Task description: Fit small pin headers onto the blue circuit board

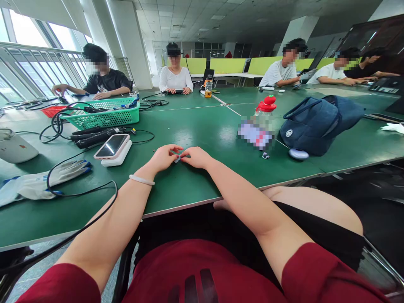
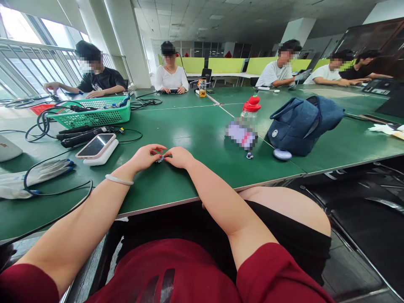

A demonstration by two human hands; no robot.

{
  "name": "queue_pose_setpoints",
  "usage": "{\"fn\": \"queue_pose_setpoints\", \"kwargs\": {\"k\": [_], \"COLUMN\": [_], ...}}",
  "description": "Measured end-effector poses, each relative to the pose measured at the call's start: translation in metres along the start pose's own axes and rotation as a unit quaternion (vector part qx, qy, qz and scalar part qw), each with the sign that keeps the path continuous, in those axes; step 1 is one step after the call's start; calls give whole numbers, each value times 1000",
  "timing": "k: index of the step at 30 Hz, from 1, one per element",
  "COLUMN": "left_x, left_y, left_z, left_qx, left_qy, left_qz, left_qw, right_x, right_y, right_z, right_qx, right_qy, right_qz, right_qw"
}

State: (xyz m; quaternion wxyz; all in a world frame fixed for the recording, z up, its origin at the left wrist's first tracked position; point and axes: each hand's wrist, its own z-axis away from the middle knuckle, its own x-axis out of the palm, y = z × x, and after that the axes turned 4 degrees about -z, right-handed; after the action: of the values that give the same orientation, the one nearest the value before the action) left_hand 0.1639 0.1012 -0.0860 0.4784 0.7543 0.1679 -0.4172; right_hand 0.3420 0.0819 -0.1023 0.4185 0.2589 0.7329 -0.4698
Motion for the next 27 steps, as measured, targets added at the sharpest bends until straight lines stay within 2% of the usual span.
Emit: {"fn": "queue_pose_setpoints", "kwargs": {"k": [7, 13, 18, 23, 27], "left_x": [4, 7, 6, 4, 1], "left_y": [-4, 1, 4, 4, -1], "left_z": [-2, -1, 0, 1, -2], "left_qx": [-36, -78, -102, -82, -88], "left_qy": [12, 0, -7, -27, 30], "left_qz": [145, 289, 323, 324, 274], "left_qw": [989, 954, 941, 942, 957], "right_x": [-1, -4, -6, -5, -1], "right_y": [-1, -6, -7, -6, -5], "right_z": [1, 2, 3, 2, 0], "right_qx": [0, -1, 11, -1, -7], "right_qy": [26, 71, 75, 83, 64], "right_qz": [-39, -43, -26, -14, -17], "right_qw": [999, 997, 997, 996, 998]}}
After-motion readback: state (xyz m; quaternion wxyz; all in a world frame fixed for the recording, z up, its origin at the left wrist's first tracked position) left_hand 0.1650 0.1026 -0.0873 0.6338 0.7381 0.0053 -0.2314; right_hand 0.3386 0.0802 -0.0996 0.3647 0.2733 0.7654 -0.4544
